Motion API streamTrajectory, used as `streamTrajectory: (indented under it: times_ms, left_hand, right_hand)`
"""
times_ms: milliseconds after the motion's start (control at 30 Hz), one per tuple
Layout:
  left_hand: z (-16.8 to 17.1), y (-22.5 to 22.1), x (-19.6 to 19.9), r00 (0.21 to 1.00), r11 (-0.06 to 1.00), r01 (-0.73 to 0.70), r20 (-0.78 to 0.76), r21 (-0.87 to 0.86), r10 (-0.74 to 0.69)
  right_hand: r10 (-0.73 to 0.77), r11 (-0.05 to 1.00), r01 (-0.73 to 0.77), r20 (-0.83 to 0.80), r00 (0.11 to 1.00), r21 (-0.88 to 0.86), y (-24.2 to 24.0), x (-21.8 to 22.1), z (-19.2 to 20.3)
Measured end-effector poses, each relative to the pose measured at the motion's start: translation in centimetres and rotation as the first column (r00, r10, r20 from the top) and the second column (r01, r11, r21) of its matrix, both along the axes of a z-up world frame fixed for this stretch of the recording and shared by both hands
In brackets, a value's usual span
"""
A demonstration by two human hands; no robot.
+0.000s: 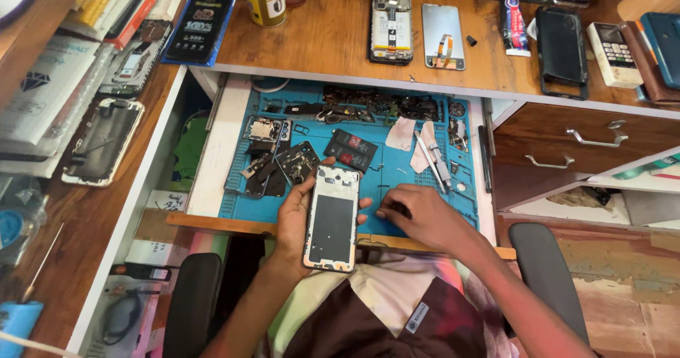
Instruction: The person holds a disassembled smartphone chassis and uses their fingers to peel off a black adhesive strip from the internal frame. They continue to remove the strip along the edges of the device while holding it over a workbench.
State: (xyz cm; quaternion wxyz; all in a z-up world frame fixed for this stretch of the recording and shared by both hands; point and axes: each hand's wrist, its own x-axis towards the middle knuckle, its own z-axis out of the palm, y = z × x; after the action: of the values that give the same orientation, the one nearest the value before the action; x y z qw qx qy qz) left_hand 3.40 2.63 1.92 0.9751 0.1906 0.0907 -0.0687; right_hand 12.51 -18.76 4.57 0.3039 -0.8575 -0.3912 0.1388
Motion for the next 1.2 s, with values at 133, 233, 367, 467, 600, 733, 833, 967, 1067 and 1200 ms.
streamTrajectory:
  times_ms: [133, 233, 367, 467, 600, 733, 833, 967, 1067, 1200]
  left_hand:
    - [0.7, -0.2, -0.3, 1.0, 1.0, -0.021, -0.022, -0.009, 0.021]
    - [1.0, -0.2, -0.4, 1.0, 0.999, -0.028, -0.005, 0.028, 0.028]
    - [0.2, -0.4, -0.7, 0.995, 0.999, 0.042, 0.091, -0.007, -0.041]
    - [-0.2, -1.3, -1.2, 0.967, 0.95, 0.188, 0.215, -0.25, -0.135]
    - [0.4, -2.0, -1.8, 0.924, 0.86, 0.329, 0.322, -0.391, -0.207]
    - [1.5, -2.7, -2.0, 0.913, 0.796, 0.358, 0.361, -0.489, -0.189]
    - [1.5, -2.7, -2.2, 0.938, 0.815, 0.307, 0.303, -0.491, -0.17]
    - [1.2, -2.6, -1.8, 0.918, 0.817, 0.329, 0.365, -0.473, -0.159]
    - [1.2, -2.6, -2.4, 0.924, 0.795, 0.326, 0.349, -0.511, -0.155]
    - [1.5, -2.5, -2.3, 0.924, 0.792, 0.329, 0.349, -0.514, -0.156]
  right_hand:
    - [0.023, 0.997, -0.018, 0.066, 0.998, -0.073, 0.3, -0.3, -0.6]
    - [-0.006, 0.998, 0.012, 0.093, 0.996, -0.068, 0.5, -0.5, -0.3]
    - [-0.189, 0.981, 0.189, 0.009, 0.982, -0.054, 1.0, -0.9, 1.0]
    - [-0.241, 0.97, 0.243, 0.043, 0.97, -0.031, 1.1, -0.7, 1.6]
    - [-0.18, 0.981, 0.188, 0.127, 0.975, -0.057, 0.4, -0.7, 0.9]
    - [-0.212, 0.974, 0.218, 0.085, 0.973, -0.065, 0.6, -1.5, 0.6]
    - [-0.242, 0.966, 0.246, 0.05, 0.969, -0.086, 1.1, -2.0, 0.8]
    - [-0.321, 0.946, 0.313, -0.135, 0.937, -0.082, 0.9, -2.0, 1.7]
    - [-0.311, 0.943, 0.298, -0.076, 0.947, -0.146, 0.9, -2.0, 1.6]
    - [-0.352, 0.934, 0.331, -0.2, 0.914, -0.131, 0.6, -2.1, 0.9]
